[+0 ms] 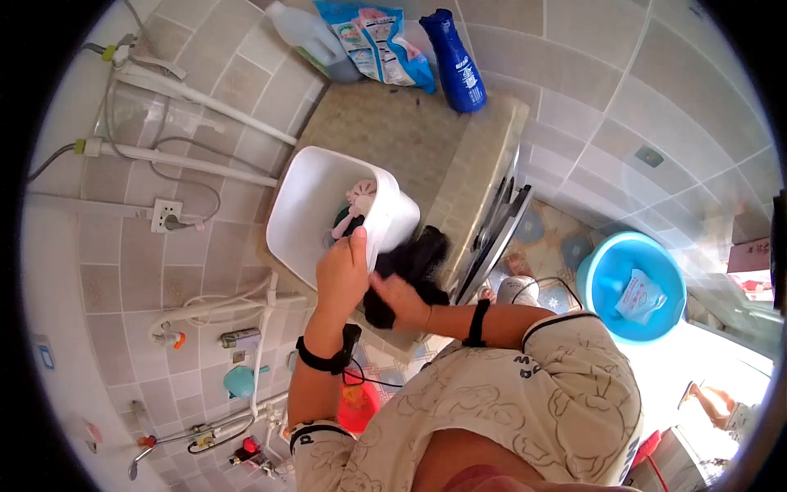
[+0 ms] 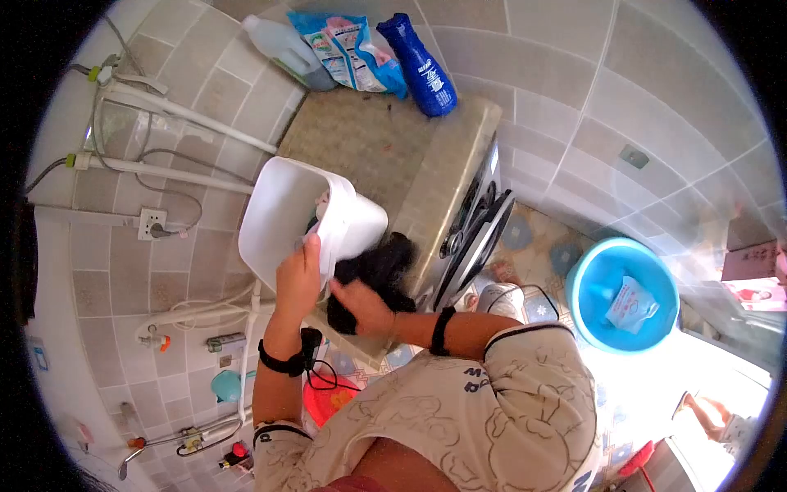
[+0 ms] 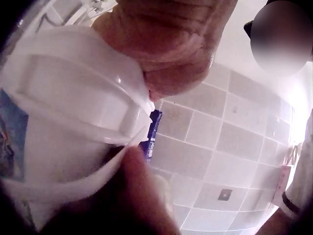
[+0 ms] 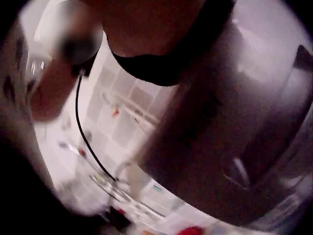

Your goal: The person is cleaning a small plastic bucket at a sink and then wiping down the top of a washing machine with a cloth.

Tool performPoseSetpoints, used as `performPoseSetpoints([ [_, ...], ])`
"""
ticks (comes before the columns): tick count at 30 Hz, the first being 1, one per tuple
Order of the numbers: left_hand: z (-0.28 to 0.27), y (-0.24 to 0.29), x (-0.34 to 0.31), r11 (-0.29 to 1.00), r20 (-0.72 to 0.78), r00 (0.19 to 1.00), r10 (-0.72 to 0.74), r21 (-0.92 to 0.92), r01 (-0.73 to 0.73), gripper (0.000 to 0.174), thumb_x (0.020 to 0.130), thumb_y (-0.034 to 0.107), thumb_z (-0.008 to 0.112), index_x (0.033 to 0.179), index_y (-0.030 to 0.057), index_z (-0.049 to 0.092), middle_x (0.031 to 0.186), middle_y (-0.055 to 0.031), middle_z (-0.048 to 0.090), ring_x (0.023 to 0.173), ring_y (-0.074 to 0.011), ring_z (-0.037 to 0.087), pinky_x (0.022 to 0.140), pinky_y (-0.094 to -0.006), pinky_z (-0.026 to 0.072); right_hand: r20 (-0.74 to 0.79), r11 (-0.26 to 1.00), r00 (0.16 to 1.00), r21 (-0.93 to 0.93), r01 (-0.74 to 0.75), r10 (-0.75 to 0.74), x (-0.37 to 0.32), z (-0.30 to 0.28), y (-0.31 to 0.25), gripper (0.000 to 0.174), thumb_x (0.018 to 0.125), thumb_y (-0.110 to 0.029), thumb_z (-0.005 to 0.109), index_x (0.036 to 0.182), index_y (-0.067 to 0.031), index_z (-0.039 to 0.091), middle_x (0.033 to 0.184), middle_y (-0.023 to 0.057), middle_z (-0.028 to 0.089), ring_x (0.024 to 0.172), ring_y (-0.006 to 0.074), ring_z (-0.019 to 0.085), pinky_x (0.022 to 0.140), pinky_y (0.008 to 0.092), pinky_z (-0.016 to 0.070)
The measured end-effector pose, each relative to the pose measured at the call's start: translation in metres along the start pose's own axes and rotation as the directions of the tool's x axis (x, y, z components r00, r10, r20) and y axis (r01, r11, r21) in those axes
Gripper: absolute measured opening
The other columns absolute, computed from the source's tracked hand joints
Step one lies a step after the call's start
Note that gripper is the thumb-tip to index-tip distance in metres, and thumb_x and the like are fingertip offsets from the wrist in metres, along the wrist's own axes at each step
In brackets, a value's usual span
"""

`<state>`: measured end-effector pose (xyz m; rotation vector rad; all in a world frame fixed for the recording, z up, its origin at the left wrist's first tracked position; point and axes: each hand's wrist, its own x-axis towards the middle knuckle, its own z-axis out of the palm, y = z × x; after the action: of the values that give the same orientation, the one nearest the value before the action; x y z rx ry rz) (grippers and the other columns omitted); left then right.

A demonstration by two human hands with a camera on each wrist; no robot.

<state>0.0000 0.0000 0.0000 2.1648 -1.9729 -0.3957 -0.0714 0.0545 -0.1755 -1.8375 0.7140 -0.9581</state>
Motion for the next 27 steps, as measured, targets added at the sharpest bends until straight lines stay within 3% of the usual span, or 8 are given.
performPoseSetpoints([
  [7,-0.006,0.0,0.0,0.999,0.049,0.998,0.042,-0.023,-0.041,0.055,0.094,0.041,0.027,0.087,-0.0012,0.062,0.084,-0.0246,0.06,0.082,-0.0442,0.055,0.073,-0.0475,0.0423,0.27,1.0,0.963,0.005,-0.019,0.017,-0.001,-0.013,-0.007,0.062,0.058,0.001,0.056,0.118,-0.0117,0.047,0.091,0.0169,0.06,0.077,0.0368,0.059,0.068,0.0421,0.0483],
  [12,-0.02,-0.028,-0.005,0.947,-0.184,0.946,0.267,-0.131,-0.293,0.044,0.092,0.035,0.036,0.088,0.0011,0.063,0.081,-0.0229,0.061,0.08,-0.0408,0.057,0.077,-0.0442,0.0417,-0.398,0.964,0.907,0.154,0.217,-0.141,0.004,-0.075,0.01,0.05,0.063,0.009,0.05,0.111,-0.0034,0.051,0.108,0.0145,0.056,0.104,0.0295,0.053,0.093,0.0347,0.0387],
  [14,-0.028,-0.043,-0.009,0.805,-0.279,0.755,0.594,0.223,-0.55,0.039,0.09,0.032,0.043,0.079,0.0001,0.063,0.073,-0.0222,0.06,0.074,-0.0384,0.057,0.079,-0.0414,0.0416,-0.574,0.624,0.78,0.711,0.323,0.25,0.029,-0.075,0.015,0.043,0.082,0.008,0.043,0.124,-0.0015,0.04,0.119,0.0138,0.05,0.103,0.0236,0.05,0.094,0.0336,0.0374],
  [16,-0.02,-0.049,-0.013,0.833,-0.233,0.8,0.553,0.191,-0.52,0.039,0.089,0.031,0.045,0.073,-0.0011,0.061,0.069,-0.0222,0.058,0.071,-0.0385,0.056,0.075,-0.0424,0.042,-0.557,0.579,0.789,0.743,0.335,0.259,0.039,-0.085,-0.005,0.046,0.085,0.005,0.043,0.13,0.0005,0.033,0.121,0.0165,0.048,0.106,0.0261,0.05,0.097,0.0346,0.0346],
  [20,0.014,-0.062,-0.014,0.934,-0.405,0.843,0.353,0.196,-0.298,0.044,0.088,0.028,0.047,0.057,-0.0023,0.055,0.058,-0.0221,0.053,0.06,-0.0398,0.052,0.06,-0.0466,0.0397,-0.615,0.981,0.767,-0.059,0.185,-0.182,0.035,-0.015,-0.01,0.076,0.064,0.011,0.037,0.137,0.0069,0.015,0.129,0.0269,0.032,0.123,0.0413,0.029,0.104,0.038,0.0188],
  [22,0.016,-0.056,-0.013,0.94,-0.424,0.84,0.339,0.181,-0.288,0.044,0.088,0.027,0.047,0.056,-0.0019,0.054,0.056,-0.0218,0.052,0.057,-0.04,0.051,0.056,-0.0477,0.0375,-0.422,0.973,0.907,0.205,0.11,-0.014,0.007,0.015,-0.023,0.079,0.06,0.015,0.031,0.137,0.0087,0.014,0.14,0.0263,0.02,0.132,0.0381,0.017,0.107,0.0358,0.0101],
  [25,0.016,-0.049,-0.016,0.94,-0.475,0.811,0.342,0.166,-0.299,0.045,0.088,0.027,0.047,0.053,-0.0011,0.053,0.054,-0.0213,0.051,0.054,-0.0402,0.05,0.052,-0.0482,0.0355,-0.507,0.948,0.86,0.243,0.208,-0.058,0.016,0.012,0.0,0.072,0.066,0.016,0.027,0.137,0.0082,0.015,0.143,0.0233,0.018,0.133,0.0336,0.017,0.108,0.0354,0.0084],
  [27,0.013,-0.041,-0.021,0.937,-0.456,0.818,0.35,0.18,-0.3,0.044,0.088,0.026,0.047,0.054,-0.0009,0.054,0.054,-0.0209,0.051,0.055,-0.0401,0.05,0.053,-0.0486,0.0353,-0.502,0.556,0.805,0.786,0.272,0.316,0.048,-0.012,0.008,0.046,0.094,-0.007,0.039,0.137,-0.0011,0.026,0.139,0.0095,0.033,0.125,0.0219,0.034,0.105,0.0317,0.0239],
])
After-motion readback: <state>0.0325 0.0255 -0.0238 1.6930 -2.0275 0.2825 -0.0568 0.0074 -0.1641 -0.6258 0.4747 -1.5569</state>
